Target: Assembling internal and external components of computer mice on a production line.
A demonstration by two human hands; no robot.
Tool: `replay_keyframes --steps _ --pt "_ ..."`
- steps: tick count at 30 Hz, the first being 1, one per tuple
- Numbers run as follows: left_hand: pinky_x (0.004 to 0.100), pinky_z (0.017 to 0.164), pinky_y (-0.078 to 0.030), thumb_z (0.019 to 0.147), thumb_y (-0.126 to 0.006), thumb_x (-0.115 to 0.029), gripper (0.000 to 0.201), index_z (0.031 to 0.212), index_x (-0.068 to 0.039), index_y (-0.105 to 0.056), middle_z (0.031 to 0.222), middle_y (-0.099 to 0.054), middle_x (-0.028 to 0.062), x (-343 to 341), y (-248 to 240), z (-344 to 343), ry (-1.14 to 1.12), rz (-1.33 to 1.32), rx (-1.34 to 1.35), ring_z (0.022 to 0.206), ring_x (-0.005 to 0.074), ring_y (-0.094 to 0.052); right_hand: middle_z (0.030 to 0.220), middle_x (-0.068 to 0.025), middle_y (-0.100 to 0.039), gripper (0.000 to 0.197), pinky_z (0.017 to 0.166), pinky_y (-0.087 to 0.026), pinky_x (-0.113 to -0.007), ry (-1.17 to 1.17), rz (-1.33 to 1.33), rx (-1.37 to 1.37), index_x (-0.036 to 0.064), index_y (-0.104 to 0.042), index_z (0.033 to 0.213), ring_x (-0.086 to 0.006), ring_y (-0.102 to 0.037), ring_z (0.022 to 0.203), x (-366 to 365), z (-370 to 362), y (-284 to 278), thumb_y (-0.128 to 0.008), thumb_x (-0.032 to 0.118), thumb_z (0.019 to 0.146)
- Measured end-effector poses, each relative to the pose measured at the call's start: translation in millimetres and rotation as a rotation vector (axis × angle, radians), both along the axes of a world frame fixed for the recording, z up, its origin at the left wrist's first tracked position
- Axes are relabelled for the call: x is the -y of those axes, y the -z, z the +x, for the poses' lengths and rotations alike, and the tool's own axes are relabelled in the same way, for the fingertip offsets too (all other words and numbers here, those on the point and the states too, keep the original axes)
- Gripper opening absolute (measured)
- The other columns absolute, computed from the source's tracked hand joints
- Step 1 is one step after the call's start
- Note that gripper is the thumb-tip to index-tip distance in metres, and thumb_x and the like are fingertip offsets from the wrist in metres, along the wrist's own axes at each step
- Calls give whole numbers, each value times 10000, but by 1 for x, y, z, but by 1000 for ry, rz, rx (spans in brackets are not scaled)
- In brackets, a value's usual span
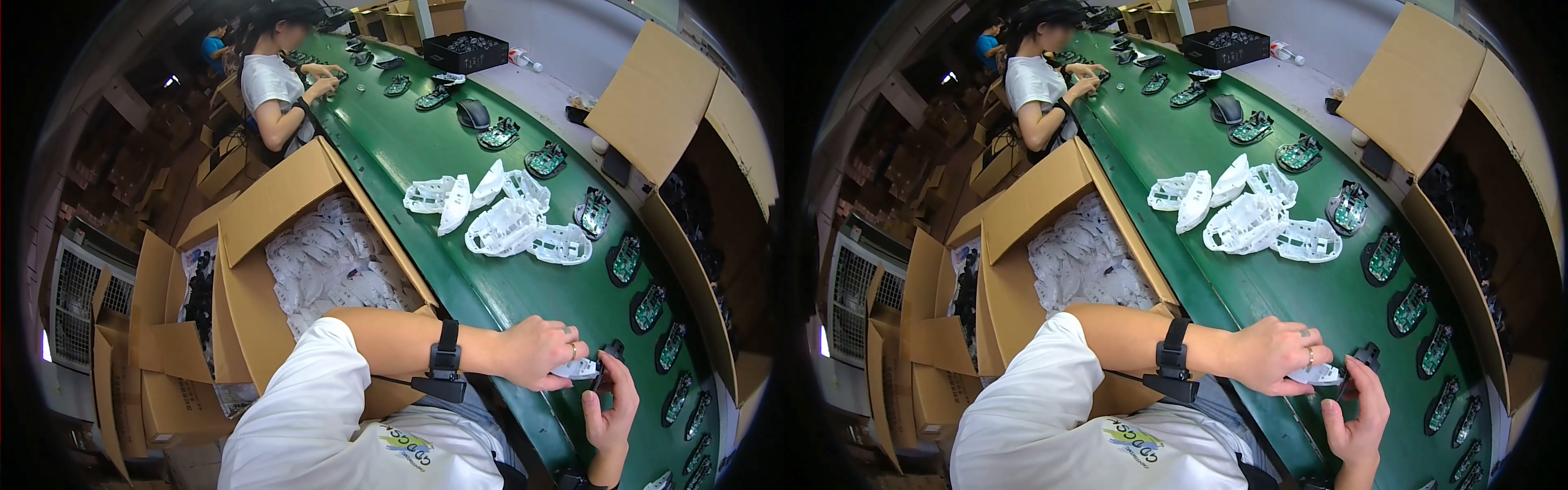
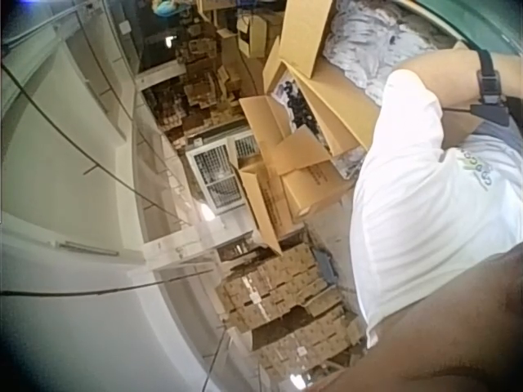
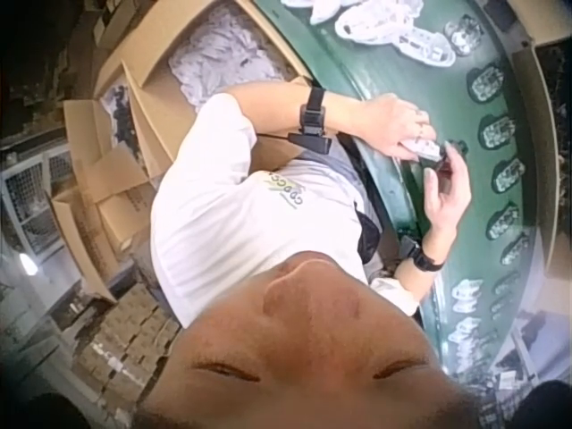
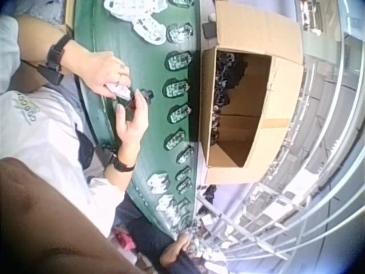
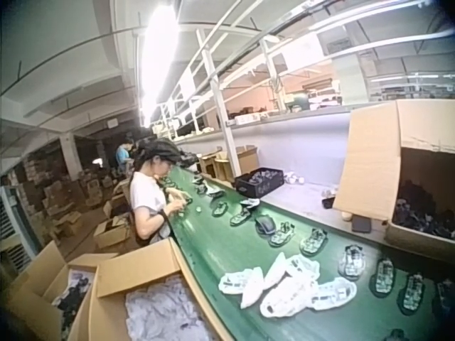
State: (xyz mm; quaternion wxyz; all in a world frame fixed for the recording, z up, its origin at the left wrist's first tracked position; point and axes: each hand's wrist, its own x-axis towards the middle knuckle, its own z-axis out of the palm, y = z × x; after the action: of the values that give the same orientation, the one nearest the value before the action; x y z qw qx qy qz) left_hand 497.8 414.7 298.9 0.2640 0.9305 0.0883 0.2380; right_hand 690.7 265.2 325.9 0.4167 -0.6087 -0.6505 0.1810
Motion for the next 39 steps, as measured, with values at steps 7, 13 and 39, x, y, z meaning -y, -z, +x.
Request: replay_keyframes --steps 7,13,39 --pt "432 617 -553 785 -807 -352 470 1123 -90 -611 953 -613 102 -4 0 -2 16 -2 -4 819 314 -671 1199 -208 -665 541 693 -521 -312 11 -1 -15 -70 -619 1274 -222 -628 804 -5 -3 1 -733 209 825" --pt "436 628 -554 786 -807 -355 460 1103 -87 -608 943 -612 104 -5 -1 -4 22 -9 -3 822 320 -675 1190 -208 -666 537 693 -522 -308 12 0 -13 -72 -622 1267 -221 -625 795 -6 -5 0 -730 223 831" --pt "408 726 -592 811 -821 -236 601 1301 22 -588 1043 -732 203 -19 -12 -8 -14 -165 169 857 365 -726 1262 -191 -651 568 735 -585 -285 104 132 -34 -29 -638 1296 -203 -683 900 -19 -18 9 -847 226 833"
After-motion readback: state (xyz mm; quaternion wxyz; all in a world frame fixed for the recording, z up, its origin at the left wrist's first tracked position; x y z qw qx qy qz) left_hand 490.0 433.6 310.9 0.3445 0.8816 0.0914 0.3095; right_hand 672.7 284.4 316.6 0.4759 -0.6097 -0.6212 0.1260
